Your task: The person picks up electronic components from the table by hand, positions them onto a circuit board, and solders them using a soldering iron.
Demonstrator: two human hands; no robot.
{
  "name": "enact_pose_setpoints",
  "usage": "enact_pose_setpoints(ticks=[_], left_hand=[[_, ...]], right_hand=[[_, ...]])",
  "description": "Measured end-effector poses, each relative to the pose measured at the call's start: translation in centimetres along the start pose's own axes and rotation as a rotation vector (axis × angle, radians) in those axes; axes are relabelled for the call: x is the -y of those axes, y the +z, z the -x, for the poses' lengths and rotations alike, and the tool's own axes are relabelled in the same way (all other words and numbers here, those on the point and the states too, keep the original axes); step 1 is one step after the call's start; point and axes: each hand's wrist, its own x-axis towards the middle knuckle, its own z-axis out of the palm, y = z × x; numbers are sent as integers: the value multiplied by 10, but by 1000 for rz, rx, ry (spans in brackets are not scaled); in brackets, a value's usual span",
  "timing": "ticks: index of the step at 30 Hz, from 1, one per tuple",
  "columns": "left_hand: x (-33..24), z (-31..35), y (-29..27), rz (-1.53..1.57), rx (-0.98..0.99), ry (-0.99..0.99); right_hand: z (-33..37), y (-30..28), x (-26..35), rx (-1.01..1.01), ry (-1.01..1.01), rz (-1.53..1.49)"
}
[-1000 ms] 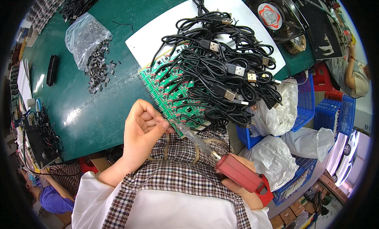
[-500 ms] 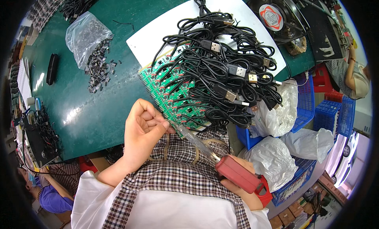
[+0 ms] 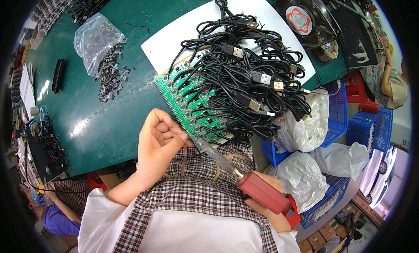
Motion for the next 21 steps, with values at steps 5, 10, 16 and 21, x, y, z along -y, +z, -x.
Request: enact_pose_setpoints(ticks=[5, 10, 16, 21], left_hand=[[1, 1, 0, -11, 3, 5], [-3, 3, -12, -101, 17, 34], [-26, -12, -69, -1225, -677, 400], [-21, -17, -100, -1089, -667, 394]], right_hand=[[8, 3, -4, -72, 44, -39], [15, -2, -5, 30, 96, 76], [-1, 5, 16, 7, 134, 20], [-12, 3, 28, 67, 161, -74]])
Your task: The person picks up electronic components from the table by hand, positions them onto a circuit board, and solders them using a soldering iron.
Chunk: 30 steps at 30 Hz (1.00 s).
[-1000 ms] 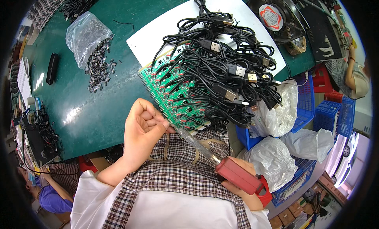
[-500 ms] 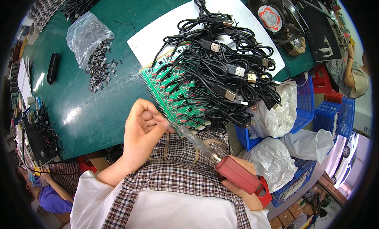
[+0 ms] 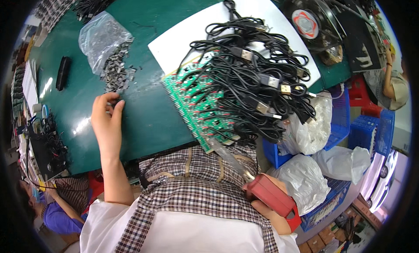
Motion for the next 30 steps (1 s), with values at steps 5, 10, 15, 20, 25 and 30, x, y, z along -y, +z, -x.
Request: enact_pose_setpoints(ticks=[5, 10, 15, 20, 25, 30], left_hand=[[2, -6, 1, 56, 51, 10], [9, -4, -1, -49, -20, 160], [-23, 14, 4, 530, 184, -126], [-58, 55, 12, 1113, 670, -435], [-74, 68, 27, 1142, 764, -426], [-78, 70, 30, 1140, 746, -406]], right_hand=[[10, 12, -6, -174, 145, -495], [11, 10, -20, -134, 142, -627], [16, 9, -27, -43, 127, -489], [7, 5, -10, -101, 28, -345], [10, 0, -9, -36, 82, -271], [13, -8, -18, 31, 47, -102]])
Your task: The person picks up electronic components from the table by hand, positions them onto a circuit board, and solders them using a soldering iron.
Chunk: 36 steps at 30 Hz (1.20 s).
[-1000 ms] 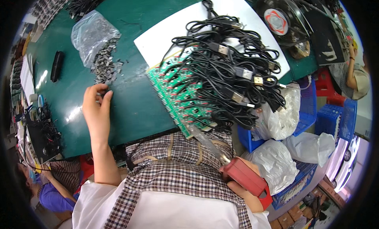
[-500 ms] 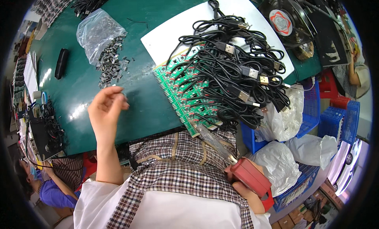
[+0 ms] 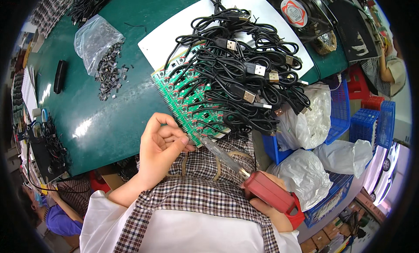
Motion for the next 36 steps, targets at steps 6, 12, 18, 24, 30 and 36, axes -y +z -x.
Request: enact_pose_setpoints(ticks=[6, 12, 18, 24, 30, 36], left_hand=[[-1, -1, 2, -8, -12, 0], [1, -1, 2, -35, -8, 24], [1, -1, 2, -40, -22, 36], [1, -2, 3, -40, -26, 51], [1, -1, 4, -40, -30, 52], [1, -2, 3, -65, -21, 56]], right_hand=[[-4, 2, -1, -4, -74, -5], [-10, 8, 1, -28, -90, -86], [-11, 5, -3, -49, -167, -24], [1, -1, -18, 9, -107, 13], [-4, 3, -3, 10, -97, -19], [4, 0, -6, -53, -26, -40]])
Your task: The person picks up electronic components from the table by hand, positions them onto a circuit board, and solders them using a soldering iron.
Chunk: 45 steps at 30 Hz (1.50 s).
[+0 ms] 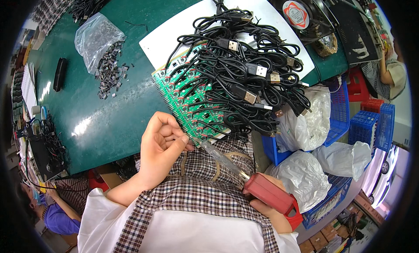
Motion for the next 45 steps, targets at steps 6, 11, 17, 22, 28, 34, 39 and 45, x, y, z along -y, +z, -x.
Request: enact_pose_setpoints(ticks=[6, 11, 17, 22, 28, 34, 39, 45], left_hand=[[1, 0, -1, -47, 3, -7], [2, 0, 1, -23, 13, -2], [2, 1, -1, -46, 23, 12], [-4, 6, -10, -183, -43, 25], [-29, -12, -86, -1007, -715, 266], [-29, -16, -110, -1055, -761, 258], [-26, -31, -117, -1113, -634, 421], [-35, -29, -112, -1320, -477, 547]], right_hand=[[2, -4, -11, 22, -52, 108], [9, -3, -23, -61, -71, 73], [1, -1, -2, 7, -41, 159], [0, -2, -4, 57, 0, 105], [4, 9, -1, -96, 77, -306], [0, 11, -1, -125, 131, -432], [6, 11, -5, -22, 132, -329], [4, 7, -9, -71, 60, -457]])
